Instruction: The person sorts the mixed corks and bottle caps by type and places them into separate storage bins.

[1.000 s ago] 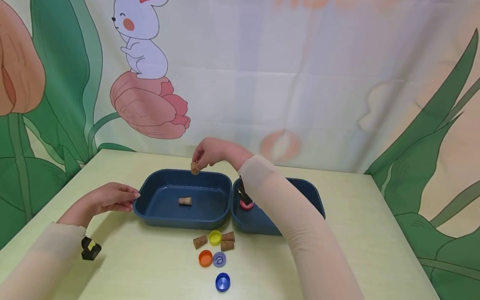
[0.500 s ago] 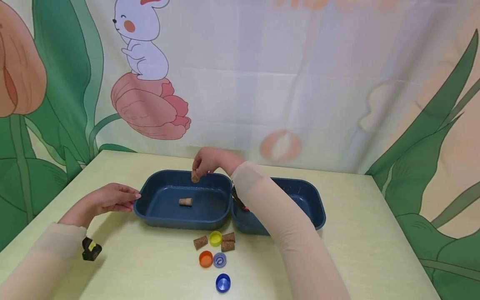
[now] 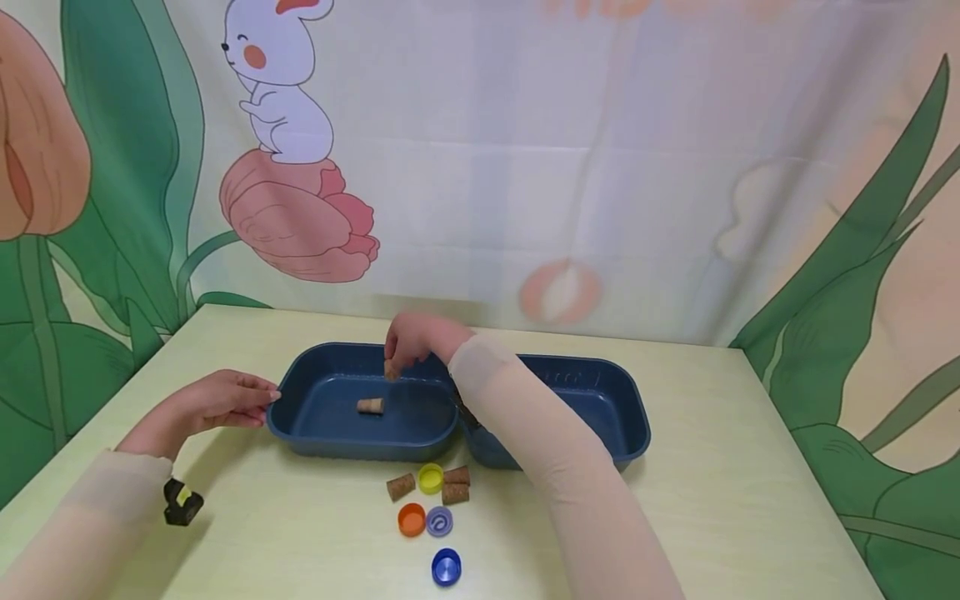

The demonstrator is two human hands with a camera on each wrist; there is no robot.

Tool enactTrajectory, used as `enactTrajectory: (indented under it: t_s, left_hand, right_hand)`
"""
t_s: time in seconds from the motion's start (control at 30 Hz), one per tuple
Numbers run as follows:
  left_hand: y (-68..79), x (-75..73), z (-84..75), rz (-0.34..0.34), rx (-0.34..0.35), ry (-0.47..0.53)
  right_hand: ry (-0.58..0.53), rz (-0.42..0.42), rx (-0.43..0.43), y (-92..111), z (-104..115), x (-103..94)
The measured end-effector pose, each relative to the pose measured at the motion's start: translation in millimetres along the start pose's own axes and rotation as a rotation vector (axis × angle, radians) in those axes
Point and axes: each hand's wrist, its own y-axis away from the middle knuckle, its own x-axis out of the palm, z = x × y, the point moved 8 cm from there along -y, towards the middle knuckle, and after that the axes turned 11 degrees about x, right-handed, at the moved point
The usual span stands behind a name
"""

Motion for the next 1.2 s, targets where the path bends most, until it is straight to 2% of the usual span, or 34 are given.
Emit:
enactTrajectory:
  t_s: [0.43, 0.63, 0.87, 1.2]
  left_hand:
    - [-0.8, -1.7, 1.7, -0.002, -0.001, -0.014]
    - [-2.0, -1.6, 2.7, -0.002, 0.0, -0.005]
    - [-1.4, -0.5, 2.8, 0.005, 0.009, -0.002]
    - [0.3, -1.4, 0.8, 0.007, 0.005, -0.008]
  right_hand:
    - [0.064, 0.036, 0.051, -14, 1, 16.1]
    - [0.087, 0.058, 0.056, -14, 6, 18.5]
    - [0.078, 0.065, 0.121, -17, 2, 23.4]
    - [0.112, 0.066, 0.134, -19, 4, 28.7]
